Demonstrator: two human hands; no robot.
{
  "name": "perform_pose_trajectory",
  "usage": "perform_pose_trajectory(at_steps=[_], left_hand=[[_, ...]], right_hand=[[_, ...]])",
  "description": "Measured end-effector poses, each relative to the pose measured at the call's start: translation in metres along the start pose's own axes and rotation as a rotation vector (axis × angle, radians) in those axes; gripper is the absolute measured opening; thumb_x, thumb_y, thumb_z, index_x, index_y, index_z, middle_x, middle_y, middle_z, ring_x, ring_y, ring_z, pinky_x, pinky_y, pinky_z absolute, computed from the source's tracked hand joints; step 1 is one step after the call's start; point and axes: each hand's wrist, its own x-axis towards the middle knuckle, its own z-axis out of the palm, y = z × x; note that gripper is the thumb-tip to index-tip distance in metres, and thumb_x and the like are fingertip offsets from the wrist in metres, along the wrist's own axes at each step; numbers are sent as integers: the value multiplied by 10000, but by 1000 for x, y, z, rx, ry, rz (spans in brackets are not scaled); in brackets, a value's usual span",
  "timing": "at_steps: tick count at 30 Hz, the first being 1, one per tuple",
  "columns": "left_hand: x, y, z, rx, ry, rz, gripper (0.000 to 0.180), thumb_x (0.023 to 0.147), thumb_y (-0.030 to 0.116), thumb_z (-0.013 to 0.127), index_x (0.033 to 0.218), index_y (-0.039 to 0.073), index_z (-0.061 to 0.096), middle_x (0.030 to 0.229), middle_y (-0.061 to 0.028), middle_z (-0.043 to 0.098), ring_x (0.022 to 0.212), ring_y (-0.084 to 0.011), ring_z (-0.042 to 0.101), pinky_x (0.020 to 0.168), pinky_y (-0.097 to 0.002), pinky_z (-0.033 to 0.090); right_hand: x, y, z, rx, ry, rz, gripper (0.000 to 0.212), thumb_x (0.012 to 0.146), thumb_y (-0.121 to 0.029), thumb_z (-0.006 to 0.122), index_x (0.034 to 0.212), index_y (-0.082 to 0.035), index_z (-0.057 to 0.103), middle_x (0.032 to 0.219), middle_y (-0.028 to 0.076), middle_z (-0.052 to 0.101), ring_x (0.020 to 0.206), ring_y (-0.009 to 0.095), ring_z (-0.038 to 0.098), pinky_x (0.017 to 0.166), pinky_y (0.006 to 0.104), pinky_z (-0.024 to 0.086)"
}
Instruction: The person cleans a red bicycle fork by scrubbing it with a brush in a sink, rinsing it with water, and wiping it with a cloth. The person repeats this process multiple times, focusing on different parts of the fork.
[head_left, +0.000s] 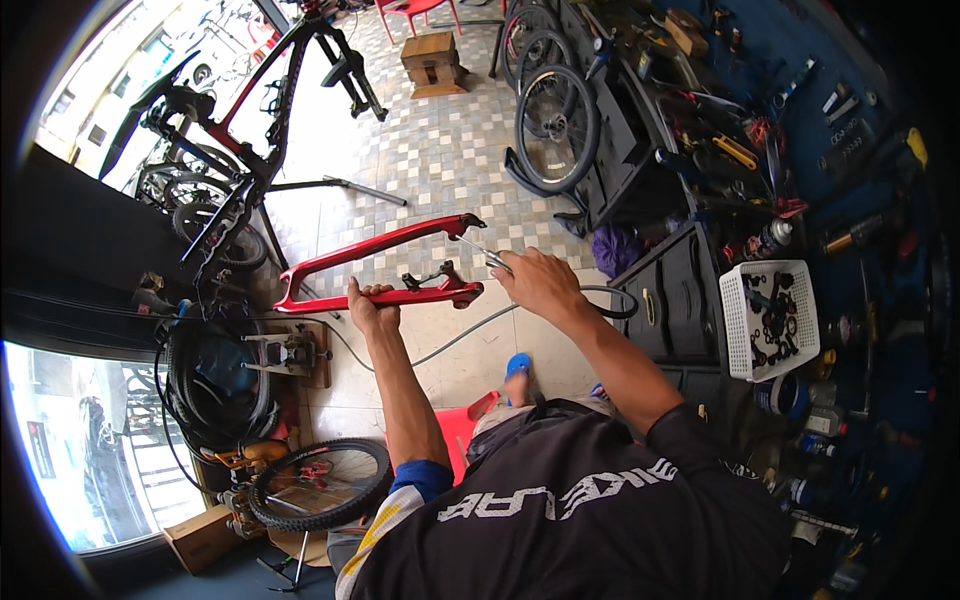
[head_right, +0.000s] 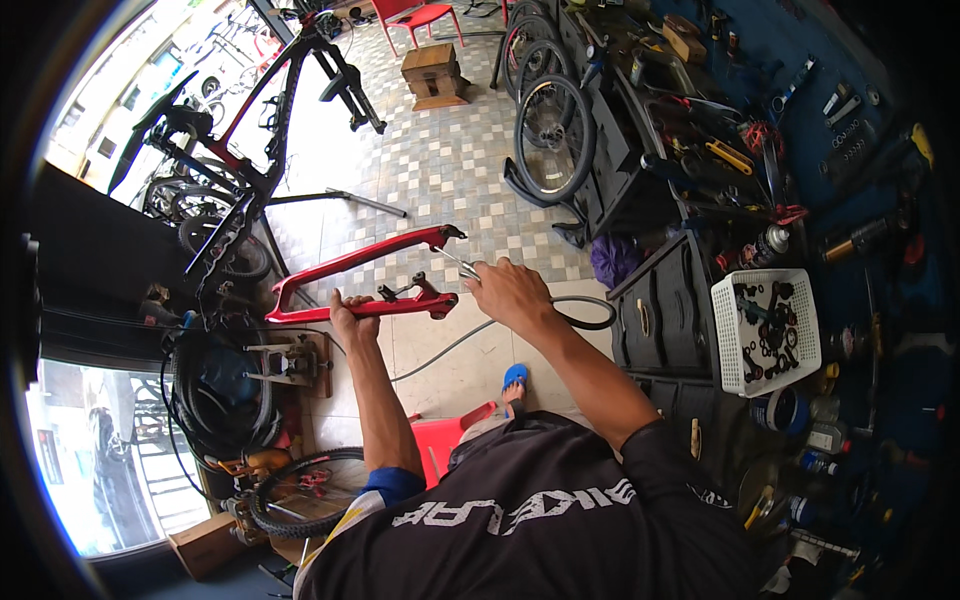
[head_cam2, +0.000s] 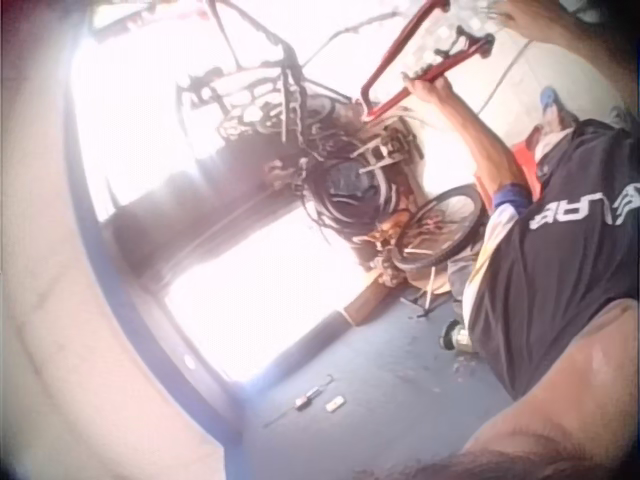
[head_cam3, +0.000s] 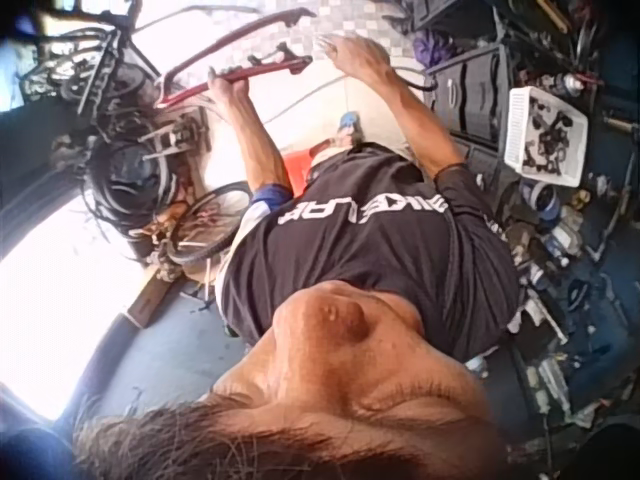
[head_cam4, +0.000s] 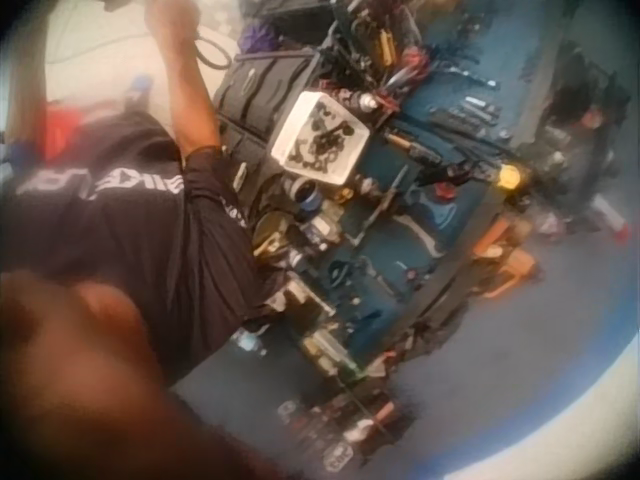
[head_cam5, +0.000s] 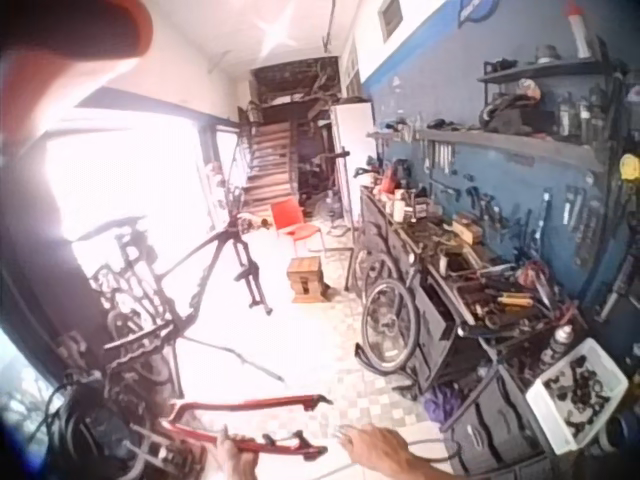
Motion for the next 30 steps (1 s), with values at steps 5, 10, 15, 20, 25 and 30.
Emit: perform_pose_trajectory(at_steps=[5,10,15,20,25,30], left_hand=[[0,-4,-9,-3,47,-12,346,1009,327,594,768,138,434,571,46,404,505,-103,454,527,-278,445],[2,-3,-15,-42,97,-24,337,1018,321,575,770,142,434,572,48,410,491,-102,451,511,-274,441],[2,-2,-21,-101,136,-18,305,1001,268,590,779,137,428,569,52,409,481,-105,460,490,-283,450],[5,3,-27,-109,170,-32,256,983,217,593,806,130,430,566,50,408,480,-109,473,479,-280,453],[10,7,-34,-128,175,-37,258,984,210,585,792,134,430,562,48,415,469,-109,475,476,-278,454],[9,10,-44,-99,211,-59,316,1011,269,523,739,151,414,524,64,403,456,-92,459,491,-282,459]], right_hand=[[13,1,10,-54,-44,19,398,992,-403,534,1093,-48,684,1029,241,681,963,384,687,845,483,543],[18,-1,19,-74,-65,18,394,995,-389,536,1084,-37,686,1050,241,682,968,376,690,849,469,544],[19,-4,25,-62,-47,15,379,999,-370,530,1087,-36,686,1043,238,682,961,383,691,842,474,547],[21,-3,29,-32,-62,-23,366,999,-360,529,1094,-44,687,1033,239,680,961,399,688,837,480,550],[26,-6,34,-13,-103,-19,362,996,-358,533,1097,-47,688,1017,232,686,954,403,691,833,483,551],[23,-5,46,-10,-94,-27,353,993,-346,538,1079,-47,704,1001,236,700,945,398,697,826,489,551]])
